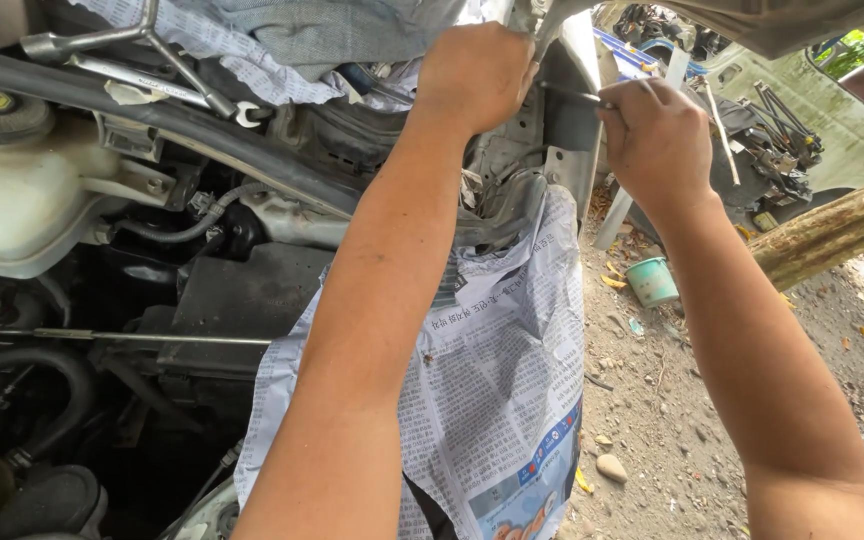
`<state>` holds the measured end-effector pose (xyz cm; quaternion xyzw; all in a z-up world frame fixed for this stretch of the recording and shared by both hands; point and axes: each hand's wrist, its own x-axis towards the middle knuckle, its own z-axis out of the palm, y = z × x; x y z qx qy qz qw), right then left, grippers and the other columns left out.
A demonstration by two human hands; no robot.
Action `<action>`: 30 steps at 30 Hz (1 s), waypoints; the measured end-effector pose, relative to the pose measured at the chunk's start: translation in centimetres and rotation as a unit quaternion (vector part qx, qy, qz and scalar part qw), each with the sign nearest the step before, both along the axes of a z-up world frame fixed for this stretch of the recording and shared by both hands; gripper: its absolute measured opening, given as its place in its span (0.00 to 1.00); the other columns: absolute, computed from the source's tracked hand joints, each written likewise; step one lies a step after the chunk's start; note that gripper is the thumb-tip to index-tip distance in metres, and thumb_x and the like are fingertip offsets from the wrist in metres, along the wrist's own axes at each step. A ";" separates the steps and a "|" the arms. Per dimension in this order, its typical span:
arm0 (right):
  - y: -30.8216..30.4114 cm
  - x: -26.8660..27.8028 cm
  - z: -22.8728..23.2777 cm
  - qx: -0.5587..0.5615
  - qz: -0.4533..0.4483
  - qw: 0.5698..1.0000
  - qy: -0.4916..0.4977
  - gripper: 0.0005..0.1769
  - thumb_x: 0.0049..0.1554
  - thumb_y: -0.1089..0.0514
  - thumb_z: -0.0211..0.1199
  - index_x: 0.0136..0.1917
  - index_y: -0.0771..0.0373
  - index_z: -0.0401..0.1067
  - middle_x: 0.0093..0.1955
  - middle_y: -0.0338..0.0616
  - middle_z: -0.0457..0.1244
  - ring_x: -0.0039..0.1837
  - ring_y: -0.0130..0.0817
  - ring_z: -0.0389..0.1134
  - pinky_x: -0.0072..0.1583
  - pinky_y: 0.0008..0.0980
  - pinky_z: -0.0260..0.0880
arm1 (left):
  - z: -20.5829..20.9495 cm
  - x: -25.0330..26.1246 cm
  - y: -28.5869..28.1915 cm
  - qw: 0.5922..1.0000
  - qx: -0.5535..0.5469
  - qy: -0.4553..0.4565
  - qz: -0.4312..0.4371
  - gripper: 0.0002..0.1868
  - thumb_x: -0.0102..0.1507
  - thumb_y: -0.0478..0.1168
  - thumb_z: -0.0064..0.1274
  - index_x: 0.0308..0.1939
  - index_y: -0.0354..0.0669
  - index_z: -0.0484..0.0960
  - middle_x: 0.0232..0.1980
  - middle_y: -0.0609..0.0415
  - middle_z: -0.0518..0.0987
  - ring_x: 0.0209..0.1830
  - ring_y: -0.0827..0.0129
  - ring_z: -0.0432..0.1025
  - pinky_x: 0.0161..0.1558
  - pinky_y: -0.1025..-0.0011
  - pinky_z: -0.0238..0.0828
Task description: The person works on the front section of a car with the hood open, using a wrench to tighten bolts on the vehicle's frame. They also use a hammer to tap a metal part into place and handle a screwdriver while adjusting components near the engine bay.
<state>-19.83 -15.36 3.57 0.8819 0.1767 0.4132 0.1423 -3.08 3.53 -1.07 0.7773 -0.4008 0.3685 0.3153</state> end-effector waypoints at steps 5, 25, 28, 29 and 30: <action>-1.0 0.2 -1.1 -0.013 0.013 1.000 0.018 0.04 0.66 0.61 0.70 0.52 0.60 0.76 0.48 0.47 0.69 0.50 0.48 0.72 0.52 0.42 0.73 | -0.2 0.1 -0.2 1.000 -0.024 -0.018 0.005 0.13 0.63 0.49 0.57 0.35 0.44 0.86 0.32 0.43 0.83 0.34 0.48 0.80 0.37 0.50 0.77; 2.4 -0.7 -0.7 -0.108 -0.032 0.990 0.088 0.06 0.64 0.55 0.67 0.53 0.56 0.79 0.49 0.39 0.70 0.51 0.41 0.72 0.54 0.39 0.73 | -0.3 0.2 -0.4 0.999 -0.026 -0.031 0.012 0.13 0.63 0.49 0.58 0.36 0.44 0.86 0.32 0.44 0.83 0.33 0.49 0.80 0.35 0.51 0.77; 2.7 -0.2 -1.0 -0.125 -0.025 0.987 0.099 0.08 0.63 0.53 0.67 0.53 0.56 0.78 0.49 0.39 0.70 0.51 0.41 0.72 0.55 0.40 0.73 | -0.2 0.2 -0.4 0.999 -0.025 -0.026 0.015 0.13 0.63 0.50 0.58 0.36 0.44 0.86 0.32 0.44 0.83 0.34 0.49 0.80 0.36 0.51 0.77; 2.8 0.1 -1.2 -0.129 -0.019 0.986 0.104 0.09 0.63 0.53 0.66 0.53 0.57 0.78 0.49 0.40 0.70 0.51 0.41 0.72 0.55 0.40 0.73 | -0.2 0.2 -0.4 0.999 -0.022 -0.027 0.021 0.13 0.62 0.50 0.58 0.35 0.44 0.86 0.32 0.44 0.83 0.34 0.49 0.80 0.36 0.51 0.77; 3.6 0.5 -1.2 -0.130 -0.018 0.986 0.103 0.09 0.63 0.53 0.66 0.53 0.57 0.78 0.49 0.40 0.70 0.51 0.41 0.72 0.55 0.40 0.73 | -0.1 0.3 -0.4 0.999 -0.023 -0.028 0.022 0.13 0.62 0.50 0.58 0.35 0.44 0.86 0.32 0.44 0.83 0.34 0.49 0.80 0.36 0.51 0.77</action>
